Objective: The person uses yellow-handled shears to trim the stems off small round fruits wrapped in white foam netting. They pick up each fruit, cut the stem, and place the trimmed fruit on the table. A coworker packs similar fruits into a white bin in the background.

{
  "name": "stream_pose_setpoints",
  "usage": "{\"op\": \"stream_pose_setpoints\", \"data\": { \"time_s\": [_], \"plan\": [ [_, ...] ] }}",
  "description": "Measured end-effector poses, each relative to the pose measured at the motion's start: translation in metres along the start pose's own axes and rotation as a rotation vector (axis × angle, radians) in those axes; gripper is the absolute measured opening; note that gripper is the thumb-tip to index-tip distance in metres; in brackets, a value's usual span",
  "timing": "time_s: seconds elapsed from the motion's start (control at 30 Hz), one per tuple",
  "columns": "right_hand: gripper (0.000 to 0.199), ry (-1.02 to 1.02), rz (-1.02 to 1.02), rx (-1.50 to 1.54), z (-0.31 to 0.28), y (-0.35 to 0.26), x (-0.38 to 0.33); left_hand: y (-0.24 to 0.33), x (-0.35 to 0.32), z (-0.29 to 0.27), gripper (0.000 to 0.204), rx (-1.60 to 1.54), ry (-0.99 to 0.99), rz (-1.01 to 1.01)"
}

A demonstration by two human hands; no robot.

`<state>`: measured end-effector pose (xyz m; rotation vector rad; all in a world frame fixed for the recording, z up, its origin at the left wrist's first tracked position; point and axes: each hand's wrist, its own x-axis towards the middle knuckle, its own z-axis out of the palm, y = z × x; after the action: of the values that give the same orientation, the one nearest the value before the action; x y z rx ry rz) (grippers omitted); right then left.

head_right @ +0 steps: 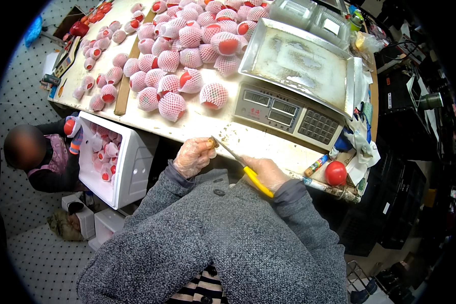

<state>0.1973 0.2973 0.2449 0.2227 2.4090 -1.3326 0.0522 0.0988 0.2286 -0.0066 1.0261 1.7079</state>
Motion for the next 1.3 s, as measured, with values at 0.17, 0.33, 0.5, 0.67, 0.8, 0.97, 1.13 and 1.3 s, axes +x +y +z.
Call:
{"op": "stream_pose_setpoints", "data": {
  "time_s": [0.17,0.33,0.5,0.67,0.8,0.97,1.13,1.3],
  "plan": [
    [0.051,-0.029,0.054,-0.043,-0.009,-0.019,-0.001,0.002,0.0,0.001,0.018,-0.034,0.008,-0.015],
    [0.044,0.037,-0.02,-0.134,-0.007,-0.015,-0.003,0.008,0.0,0.005,0.02,0.013,-0.013,-0.057],
    [0.04,0.04,-0.066,0.027,-0.002,-0.003,-0.005,0.006,0.002,0.003,0.021,-0.072,-0.034,-0.095],
    [0.036,0.205,-0.105,-0.261,-0.003,-0.017,-0.006,0.001,0.006,-0.003,0.022,-0.184,-0.06,-0.104],
    [0.036,0.158,-0.074,-0.23,-0.008,-0.021,-0.008,0.004,0.003,0.003,0.02,-0.185,-0.082,-0.109],
    [0.037,0.003,0.009,0.012,-0.009,-0.014,-0.009,0.005,0.003,0.001,0.02,-0.18,-0.117,-0.132],
    [0.04,0.098,-0.081,-0.183,-0.008,-0.015,-0.01,0.004,0.002,0.001,0.02,-0.141,-0.092,-0.108],
    [0.04,0.086,-0.031,-0.259,-0.012,-0.022,-0.013,0.008,0.001,0.005,0.019,-0.097,-0.068,-0.127]
  ]
}}
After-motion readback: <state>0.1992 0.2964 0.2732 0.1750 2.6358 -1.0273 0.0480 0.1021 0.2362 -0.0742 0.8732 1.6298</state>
